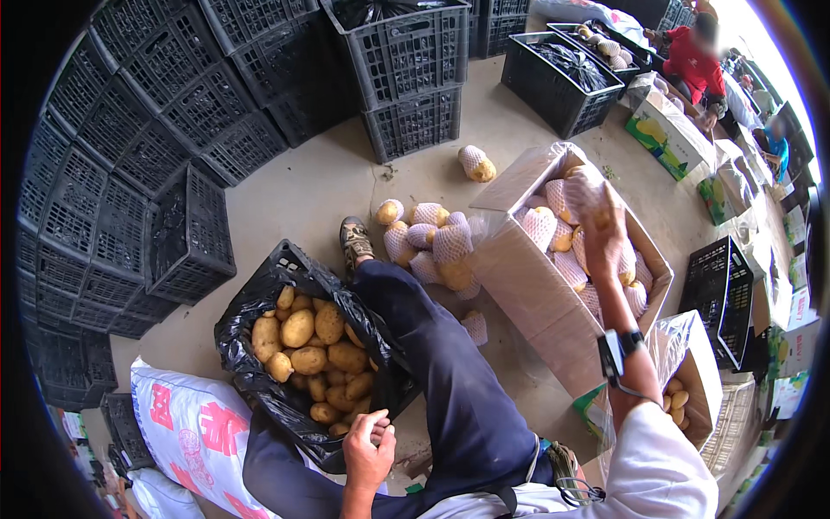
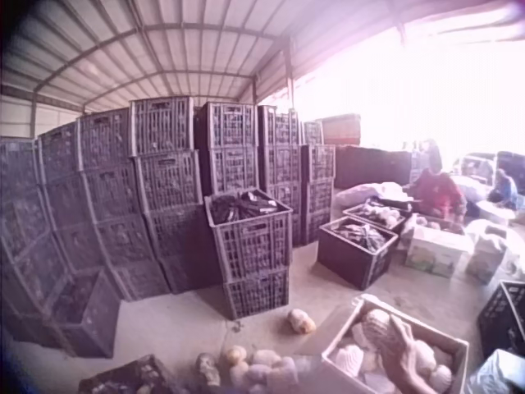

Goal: Sorting potatoes and placing them into individual white mesh bags from a larger supply.

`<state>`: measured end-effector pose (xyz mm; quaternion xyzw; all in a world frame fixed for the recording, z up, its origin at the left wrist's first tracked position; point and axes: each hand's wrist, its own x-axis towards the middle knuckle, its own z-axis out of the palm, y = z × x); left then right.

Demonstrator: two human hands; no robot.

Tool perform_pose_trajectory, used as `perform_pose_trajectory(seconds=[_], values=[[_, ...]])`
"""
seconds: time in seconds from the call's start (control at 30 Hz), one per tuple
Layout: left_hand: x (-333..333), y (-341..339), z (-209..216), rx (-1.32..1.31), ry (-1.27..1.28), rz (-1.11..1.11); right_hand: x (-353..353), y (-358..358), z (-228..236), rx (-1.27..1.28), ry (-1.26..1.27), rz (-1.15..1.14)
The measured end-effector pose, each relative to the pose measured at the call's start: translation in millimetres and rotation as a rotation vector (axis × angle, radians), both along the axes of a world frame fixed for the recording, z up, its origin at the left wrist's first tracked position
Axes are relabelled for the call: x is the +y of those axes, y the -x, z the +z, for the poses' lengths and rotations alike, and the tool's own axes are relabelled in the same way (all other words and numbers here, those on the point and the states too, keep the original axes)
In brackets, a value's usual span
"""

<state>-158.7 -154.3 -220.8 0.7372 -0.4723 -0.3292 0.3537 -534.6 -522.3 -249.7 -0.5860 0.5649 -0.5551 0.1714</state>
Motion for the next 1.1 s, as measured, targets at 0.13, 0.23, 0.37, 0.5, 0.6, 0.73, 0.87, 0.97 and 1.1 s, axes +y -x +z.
perform_pose_trajectory(seconds=[0.13, 0.23, 0.37, 0.5, 0.6, 0.73, 0.87, 0.97, 1.1], values=[[-0.2, 1.8, -14.5, 0.068, -0.105, -0.050, -42.0, -8.5, -64.2, 0.809, -0.295, 0.098], [-9.3, 2.8, -18.6, 0.069, -0.098, -0.062, -54.9, -2.2, -70.2, 0.829, -0.314, 0.133], [-14.6, -5.0, -16.1, 0.053, -0.087, -0.040, -39.8, 12.6, -50.5, 0.724, -0.263, 0.015], [7.1, -39.7, 2.2, 0.044, -0.046, 0.139, -11.5, -11.6, -12.1, 0.516, -0.120, -0.047], [38.6, -87.5, 26.0, 0.111, 0.057, 0.445, 20.5, -82.3, 23.2, 0.294, -0.049, 0.248], [89.0, -151.9, 44.9, 0.105, 0.348, 0.811, 69.3, -204.1, 52.8, 0.263, -0.179, 0.793], [159.2, -199.9, 18.8, 0.123, 0.380, 1.133, 114.1, -324.8, 29.3, 0.535, -0.147, 1.274], [209.3, -216.3, -32.7, 0.218, 0.260, 1.312, 131.8, -395.0, -16.4, 0.885, -0.041, 1.362], [272.9, -232.7, -115.9, 0.353, 0.001, 1.284, 129.9, -439.8, -72.4, 1.153, 0.096, 1.277]])
